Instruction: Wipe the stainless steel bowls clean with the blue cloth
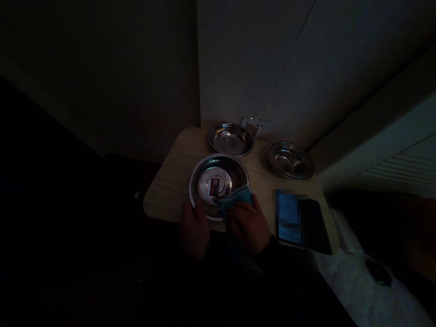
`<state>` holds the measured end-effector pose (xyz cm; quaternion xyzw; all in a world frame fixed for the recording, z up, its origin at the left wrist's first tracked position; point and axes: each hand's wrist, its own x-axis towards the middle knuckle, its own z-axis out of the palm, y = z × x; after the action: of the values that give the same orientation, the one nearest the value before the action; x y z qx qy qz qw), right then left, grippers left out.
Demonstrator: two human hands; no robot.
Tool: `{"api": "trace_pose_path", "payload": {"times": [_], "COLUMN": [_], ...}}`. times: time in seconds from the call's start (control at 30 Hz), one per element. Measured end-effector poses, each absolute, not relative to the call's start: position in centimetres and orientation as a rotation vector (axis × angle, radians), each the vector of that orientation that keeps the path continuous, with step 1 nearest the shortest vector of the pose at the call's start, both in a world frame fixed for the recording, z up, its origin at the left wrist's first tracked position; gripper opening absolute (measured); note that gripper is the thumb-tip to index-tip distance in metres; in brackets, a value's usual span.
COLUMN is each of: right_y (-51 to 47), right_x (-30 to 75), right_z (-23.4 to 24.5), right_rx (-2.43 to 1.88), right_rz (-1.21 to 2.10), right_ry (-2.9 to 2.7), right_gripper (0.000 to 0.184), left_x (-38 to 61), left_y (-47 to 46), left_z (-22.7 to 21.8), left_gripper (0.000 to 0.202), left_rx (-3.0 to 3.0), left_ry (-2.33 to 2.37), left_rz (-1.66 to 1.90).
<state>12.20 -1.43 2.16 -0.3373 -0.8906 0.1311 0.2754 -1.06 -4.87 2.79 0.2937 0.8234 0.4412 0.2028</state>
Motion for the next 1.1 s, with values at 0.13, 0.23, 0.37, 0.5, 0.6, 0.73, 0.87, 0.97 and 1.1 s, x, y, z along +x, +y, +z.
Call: {"api": "trace_pose_path", "payload": {"times": [0.13, 0.23, 0.37, 0.5, 0.6, 0.73, 0.87, 0.97, 1.1], "right_y": [-1.47, -1.28, -1.15, -1.46, -1.33, -1.28, -1.22, -0.9, -1.17], "right_x": [11.91, 12.07, 12.27, 11.89, 12.25, 12.23, 12.34, 12.86, 12.04], "right_z": [2.29, 2.37, 2.43, 2.26, 2.14, 2.2, 2.01, 1.86, 1.97], "right_rx": [-0.885, -0.888, -0.931, -0.864, -0.865, -0.893, -0.841, -0.848, -0.818], "right_rz": [0.415, 0.428, 0.388, 0.399, 0.344, 0.309, 0.312, 0.236, 0.271], "right_ry": [-2.352, -2.388, -2.4, -2.379, -2.42, -2.378, -2.389, -2.423, -2.377], "right_gripper": [0.013, 0.013, 0.013, 0.015, 0.013, 0.014, 0.013, 0.013, 0.015], "left_x": [-0.73, -0.67, -0.7, -0.96, -1.03, -0.75, -0.93, -1.09, -0.92], "left_y": [-4.97, -5.07, -4.94, -4.82, -4.86, -4.84, -4.96, -4.97, -4.87], "left_z": [3.02, 3.01, 2.83, 2.81, 2.8, 2.82, 2.7, 2.65, 2.61], "left_gripper": [0.02, 0.021, 0.02, 0.02, 0.021, 0.021, 0.021, 0.021, 0.021], "left_rx": [0.814, 0.803, 0.794, 0.773, 0.783, 0.789, 0.736, 0.719, 0.721], "left_ry": [2.312, 2.32, 2.328, 2.274, 2.287, 2.317, 2.276, 2.26, 2.251], "left_rz": [1.235, 1.212, 1.217, 1.234, 1.254, 1.281, 1.25, 1.233, 1.256]}}
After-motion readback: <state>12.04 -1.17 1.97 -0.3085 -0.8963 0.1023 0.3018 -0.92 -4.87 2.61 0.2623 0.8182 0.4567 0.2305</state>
